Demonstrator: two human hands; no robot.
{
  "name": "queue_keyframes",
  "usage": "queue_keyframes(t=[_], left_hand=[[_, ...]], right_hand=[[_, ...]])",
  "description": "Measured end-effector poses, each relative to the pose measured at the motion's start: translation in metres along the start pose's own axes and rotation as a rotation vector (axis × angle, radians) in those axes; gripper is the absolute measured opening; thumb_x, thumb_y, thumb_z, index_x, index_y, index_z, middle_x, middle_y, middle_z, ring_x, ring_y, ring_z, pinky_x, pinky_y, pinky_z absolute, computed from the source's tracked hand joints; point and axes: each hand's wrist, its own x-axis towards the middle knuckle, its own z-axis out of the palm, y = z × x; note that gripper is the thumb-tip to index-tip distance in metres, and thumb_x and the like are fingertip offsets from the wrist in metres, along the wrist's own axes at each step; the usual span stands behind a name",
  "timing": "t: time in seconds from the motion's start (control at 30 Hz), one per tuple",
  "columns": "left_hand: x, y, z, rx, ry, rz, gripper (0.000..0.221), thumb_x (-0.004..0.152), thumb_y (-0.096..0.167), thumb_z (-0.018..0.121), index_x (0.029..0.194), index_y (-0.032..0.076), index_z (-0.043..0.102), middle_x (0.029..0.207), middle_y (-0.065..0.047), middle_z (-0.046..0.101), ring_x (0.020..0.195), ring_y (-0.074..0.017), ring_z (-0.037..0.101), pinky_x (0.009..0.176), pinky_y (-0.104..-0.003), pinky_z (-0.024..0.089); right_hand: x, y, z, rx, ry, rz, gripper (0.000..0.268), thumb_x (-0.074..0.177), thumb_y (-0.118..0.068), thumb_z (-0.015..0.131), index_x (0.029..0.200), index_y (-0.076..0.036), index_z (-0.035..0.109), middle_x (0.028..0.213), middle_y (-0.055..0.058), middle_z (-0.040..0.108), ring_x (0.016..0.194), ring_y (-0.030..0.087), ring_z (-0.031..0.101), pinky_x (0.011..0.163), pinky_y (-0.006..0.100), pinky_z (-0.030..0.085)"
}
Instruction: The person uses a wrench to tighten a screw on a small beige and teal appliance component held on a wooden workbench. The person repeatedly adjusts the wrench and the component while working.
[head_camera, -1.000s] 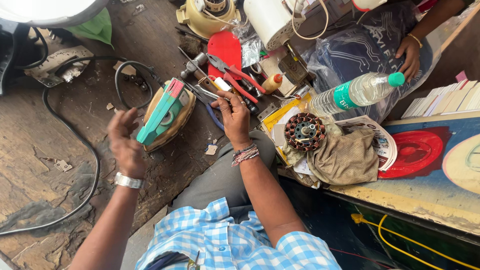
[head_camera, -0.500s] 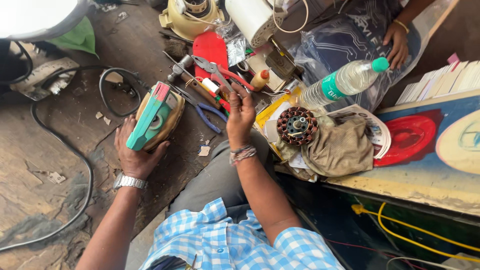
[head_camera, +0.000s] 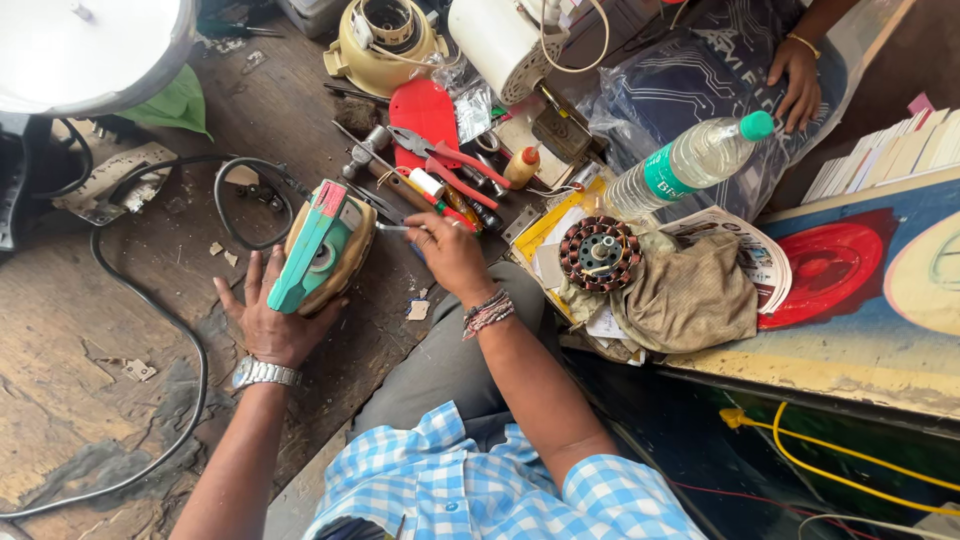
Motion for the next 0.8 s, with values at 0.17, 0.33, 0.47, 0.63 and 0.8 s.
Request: queue_keyframes(t=[0.17, 0.33, 0.47, 0.63, 0.8], left_hand=[[-0.0013, 0.0005, 0.0027, -0.038, -0.008, -0.014, 0.095, 0.070, 0.058, 0.085, 0.149, 0.014, 0.055, 0.157, -0.013, 0.052, 0.151, -0.0351, 0.043, 0.124, -0.069, 0.009], [-0.0005, -0.0004, 0.0035, -0.037, 0.008, -0.006, 0.093, 0.069, 0.057, 0.086, 0.147, 0.015, 0.057, 0.156, -0.014, 0.053, 0.149, -0.0361, 0.044, 0.123, -0.069, 0.010], [-0.0035, 0.0001, 0.0027, -0.035, 0.009, -0.011, 0.092, 0.069, 0.058, 0.087, 0.146, 0.016, 0.058, 0.156, -0.014, 0.054, 0.149, -0.0367, 0.044, 0.124, -0.068, 0.010], [-0.0012, -0.0025, 0.0064, -0.038, 0.010, -0.002, 0.090, 0.070, 0.057, 0.086, 0.145, 0.017, 0.058, 0.156, -0.015, 0.053, 0.149, -0.0371, 0.044, 0.124, -0.068, 0.010], [-0.0033, -0.0016, 0.0045, -0.037, -0.004, -0.015, 0.092, 0.070, 0.057, 0.085, 0.147, 0.015, 0.057, 0.156, -0.016, 0.053, 0.150, -0.0368, 0.043, 0.124, -0.068, 0.010]], right_hand=[[-0.0045, 0.0037, 0.0010, 0.155, -0.052, -0.012, 0.020, 0.099, -0.020, 0.066, 0.114, -0.008, 0.072, 0.093, 0.007, 0.080, 0.086, 0.018, 0.078, 0.074, 0.031, 0.059], [-0.0020, 0.0058, 0.0010, 0.184, -0.065, -0.023, 0.021, 0.098, -0.019, 0.065, 0.115, -0.007, 0.071, 0.094, 0.007, 0.080, 0.088, 0.018, 0.078, 0.076, 0.030, 0.060], [-0.0044, 0.0070, 0.0020, 0.187, -0.084, -0.013, 0.022, 0.099, -0.019, 0.065, 0.116, -0.007, 0.070, 0.095, 0.007, 0.080, 0.089, 0.018, 0.079, 0.076, 0.030, 0.061], [-0.0019, 0.0066, 0.0005, 0.192, -0.097, -0.009, 0.022, 0.100, -0.019, 0.064, 0.117, -0.007, 0.070, 0.096, 0.007, 0.080, 0.090, 0.017, 0.079, 0.076, 0.030, 0.061], [-0.0041, 0.0079, 0.0018, 0.197, -0.107, 0.022, 0.022, 0.099, -0.020, 0.065, 0.117, -0.007, 0.070, 0.096, 0.007, 0.080, 0.088, 0.017, 0.079, 0.074, 0.030, 0.061]])
